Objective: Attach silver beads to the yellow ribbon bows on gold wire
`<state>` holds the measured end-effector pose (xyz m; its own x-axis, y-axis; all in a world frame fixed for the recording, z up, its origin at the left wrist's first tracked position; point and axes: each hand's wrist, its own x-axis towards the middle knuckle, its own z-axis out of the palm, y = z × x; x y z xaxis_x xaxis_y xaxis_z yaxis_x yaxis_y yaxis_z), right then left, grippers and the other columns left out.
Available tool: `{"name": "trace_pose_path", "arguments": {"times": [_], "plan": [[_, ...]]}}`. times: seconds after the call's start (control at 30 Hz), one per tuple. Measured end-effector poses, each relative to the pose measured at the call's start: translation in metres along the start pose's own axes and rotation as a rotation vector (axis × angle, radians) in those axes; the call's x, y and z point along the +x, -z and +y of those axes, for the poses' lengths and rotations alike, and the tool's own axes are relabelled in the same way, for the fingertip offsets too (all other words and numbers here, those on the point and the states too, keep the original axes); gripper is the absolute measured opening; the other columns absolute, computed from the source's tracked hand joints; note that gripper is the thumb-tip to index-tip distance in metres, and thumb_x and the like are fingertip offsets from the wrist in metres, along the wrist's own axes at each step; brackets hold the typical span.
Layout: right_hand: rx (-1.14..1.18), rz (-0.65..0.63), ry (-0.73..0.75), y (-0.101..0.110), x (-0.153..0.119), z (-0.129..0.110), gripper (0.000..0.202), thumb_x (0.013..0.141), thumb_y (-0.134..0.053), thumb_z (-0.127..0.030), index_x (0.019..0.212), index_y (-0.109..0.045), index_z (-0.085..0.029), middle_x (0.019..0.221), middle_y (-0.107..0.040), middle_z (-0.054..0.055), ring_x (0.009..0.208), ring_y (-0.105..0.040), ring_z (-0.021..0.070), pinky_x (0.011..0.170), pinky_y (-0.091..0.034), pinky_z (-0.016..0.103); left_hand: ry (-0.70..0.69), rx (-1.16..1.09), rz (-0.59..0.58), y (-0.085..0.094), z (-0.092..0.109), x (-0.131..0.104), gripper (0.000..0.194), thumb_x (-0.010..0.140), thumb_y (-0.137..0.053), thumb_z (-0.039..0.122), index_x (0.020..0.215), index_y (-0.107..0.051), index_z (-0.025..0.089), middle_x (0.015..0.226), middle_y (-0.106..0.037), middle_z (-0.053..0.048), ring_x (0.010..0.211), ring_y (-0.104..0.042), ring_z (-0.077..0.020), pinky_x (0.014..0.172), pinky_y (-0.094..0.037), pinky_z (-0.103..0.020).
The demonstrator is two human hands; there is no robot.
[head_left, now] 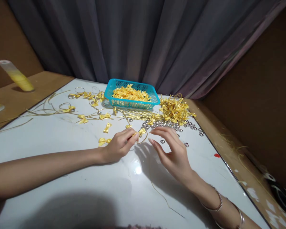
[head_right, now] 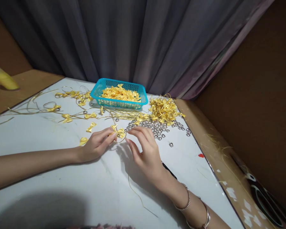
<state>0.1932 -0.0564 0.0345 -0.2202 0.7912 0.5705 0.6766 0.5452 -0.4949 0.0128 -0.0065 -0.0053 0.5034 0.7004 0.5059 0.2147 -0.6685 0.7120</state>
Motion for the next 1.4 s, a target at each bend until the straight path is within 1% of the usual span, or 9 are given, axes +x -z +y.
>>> {"name": "trace_pose_path", "arguments": {"times": [0.07, 0.2, 0.53, 0.63, 0.77, 0.9, 1.03, 1.17, 1.4], "plan": [[-0.046, 0.051, 0.116, -0.002, 0.0, 0.0, 0.019, 0.084, -0.053, -0.01, 0.099, -0.057, -0.02, 0.097, -0.061, 0.008, 0.094, -0.054, 0.0218, 0.083, -0.044, 0.042, -0.024, -0.002, -0.022, 0.0, 0.0, 0.0, 0.023, 0.093, -0.032, 0.022, 0.075, -0.047, 0.017, 0.068, -0.048, -0.001, 0.066, -0.048, -0.0129, 0.066, -0.04, -0.024], [-0.03, 0.004, 0.161, -0.005, -0.002, -0.001, 0.025, 0.085, -0.05, -0.007, 0.103, -0.056, -0.023, 0.097, -0.059, 0.008, 0.095, -0.052, 0.0228, 0.083, -0.044, 0.044, -0.06, 0.002, -0.056, 0.0, 0.001, 0.0, 0.024, 0.093, -0.03, 0.023, 0.075, -0.046, 0.018, 0.069, -0.049, -0.001, 0.067, -0.049, -0.0134, 0.066, -0.04, -0.025], [0.03, -0.071, 0.132, -0.005, -0.002, -0.003, 0.023, 0.084, -0.049, -0.005, 0.101, -0.056, -0.02, 0.097, -0.058, 0.009, 0.095, -0.051, 0.0222, 0.082, -0.043, 0.04, -0.122, -0.017, -0.058, -0.002, -0.001, -0.001, 0.022, 0.092, -0.033, 0.017, 0.074, -0.045, 0.017, 0.068, -0.046, -0.001, 0.065, -0.046, -0.0132, 0.063, -0.039, -0.026], [0.054, -0.016, 0.082, -0.005, -0.002, -0.005, 0.02, 0.084, -0.051, -0.008, 0.1, -0.055, -0.019, 0.097, -0.057, 0.009, 0.095, -0.052, 0.0218, 0.081, -0.044, 0.039, -0.136, -0.012, -0.051, -0.001, -0.001, 0.0, 0.021, 0.092, -0.034, 0.016, 0.075, -0.045, 0.017, 0.068, -0.048, -0.002, 0.065, -0.046, -0.0133, 0.063, -0.039, -0.026], [0.042, 0.056, -0.024, -0.006, -0.004, -0.007, 0.006, 0.082, -0.057, -0.016, 0.087, -0.056, -0.019, 0.086, -0.057, 0.006, 0.085, -0.054, 0.0203, 0.074, -0.044, 0.035, -0.147, 0.008, -0.029, -0.001, 0.001, 0.0, 0.021, 0.093, -0.033, 0.016, 0.075, -0.045, 0.017, 0.068, -0.048, -0.002, 0.065, -0.046, -0.0131, 0.064, -0.039, -0.025], [0.032, -0.066, -0.103, -0.013, -0.008, -0.006, 0.007, 0.08, -0.064, -0.024, 0.08, -0.059, -0.019, 0.078, -0.062, 0.003, 0.079, -0.053, 0.0192, 0.071, -0.042, 0.033, -0.19, 0.03, -0.011, -0.001, 0.0, 0.0, 0.021, 0.093, -0.033, 0.015, 0.075, -0.044, 0.018, 0.067, -0.046, -0.001, 0.065, -0.045, -0.0133, 0.063, -0.04, -0.025], [0.056, -0.204, -0.146, -0.016, -0.01, -0.004, 0.011, 0.086, -0.056, -0.021, 0.076, -0.06, -0.019, 0.074, -0.064, 0.002, 0.076, -0.052, 0.0176, 0.071, -0.039, 0.031, -0.219, 0.033, 0.002, -0.002, -0.002, -0.001, 0.02, 0.092, -0.033, 0.013, 0.076, -0.044, 0.017, 0.068, -0.047, -0.002, 0.065, -0.045, -0.014, 0.064, -0.04, -0.027], [0.081, -0.219, -0.153, -0.012, -0.008, -0.007, 0.017, 0.088, -0.051, -0.021, 0.072, -0.058, -0.018, 0.072, -0.062, 0.002, 0.075, -0.052, 0.0172, 0.07, -0.037, 0.031, -0.212, 0.04, 0.009, -0.002, -0.002, 0.0, 0.019, 0.092, -0.034, 0.012, 0.077, -0.045, 0.017, 0.069, -0.048, -0.003, 0.067, -0.046, -0.0138, 0.065, -0.04, -0.027], [0.097, -0.235, -0.126, -0.003, -0.004, -0.011, 0.012, 0.088, -0.049, -0.018, 0.077, -0.054, -0.018, 0.077, -0.06, 0.002, 0.077, -0.051, 0.0161, 0.073, -0.036, 0.031, -0.171, 0.045, 0.033, -0.002, -0.001, 0.0, 0.019, 0.092, -0.035, 0.013, 0.077, -0.046, 0.017, 0.069, -0.047, -0.001, 0.067, -0.047, -0.013, 0.067, -0.041, -0.025]]}}
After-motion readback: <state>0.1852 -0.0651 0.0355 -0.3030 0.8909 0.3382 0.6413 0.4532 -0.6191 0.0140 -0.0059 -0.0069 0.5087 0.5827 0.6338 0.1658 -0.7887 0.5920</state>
